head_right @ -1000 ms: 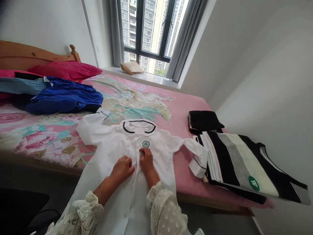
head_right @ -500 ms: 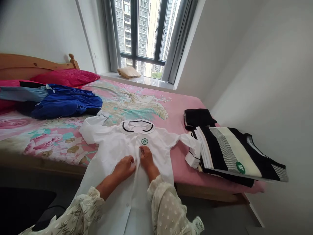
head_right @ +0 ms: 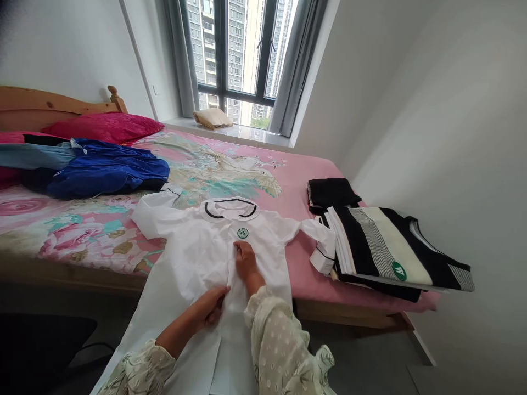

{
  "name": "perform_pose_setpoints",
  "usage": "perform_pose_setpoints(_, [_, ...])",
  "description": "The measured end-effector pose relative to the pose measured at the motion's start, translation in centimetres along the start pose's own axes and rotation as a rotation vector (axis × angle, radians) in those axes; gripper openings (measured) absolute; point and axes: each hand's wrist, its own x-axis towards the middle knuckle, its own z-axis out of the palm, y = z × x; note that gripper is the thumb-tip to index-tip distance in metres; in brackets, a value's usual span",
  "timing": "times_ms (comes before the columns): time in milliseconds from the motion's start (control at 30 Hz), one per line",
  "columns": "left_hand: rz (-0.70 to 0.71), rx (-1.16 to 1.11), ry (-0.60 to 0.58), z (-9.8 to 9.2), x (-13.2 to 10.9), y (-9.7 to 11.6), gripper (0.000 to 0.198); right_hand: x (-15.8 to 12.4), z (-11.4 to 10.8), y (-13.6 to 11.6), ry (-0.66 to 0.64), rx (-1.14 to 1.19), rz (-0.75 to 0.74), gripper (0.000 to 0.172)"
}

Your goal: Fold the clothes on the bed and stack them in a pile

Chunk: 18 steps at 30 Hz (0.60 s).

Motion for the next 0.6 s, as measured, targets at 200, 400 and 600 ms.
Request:
perform_pose_setpoints(200, [0.174,0.041,0.176,-0.3,-1.5,-0.9,0.02,-0.1,0.1,-0.3,-0.007,-0.094,-0.04,0.031])
perform_pose_setpoints(400, [0.359,0.238,0.052,-1.5,-3.1,-2.0,0.027,-0.2,0.6,-1.0,-0.11,-0.257,-0.153,0.032])
perform_pose_setpoints(600, [0.507,0.602,0.271,-3.2,-2.0,-0.3,0.026,-0.2,0.7,-1.3,-0.132,-0.371,-0.152,0.033])
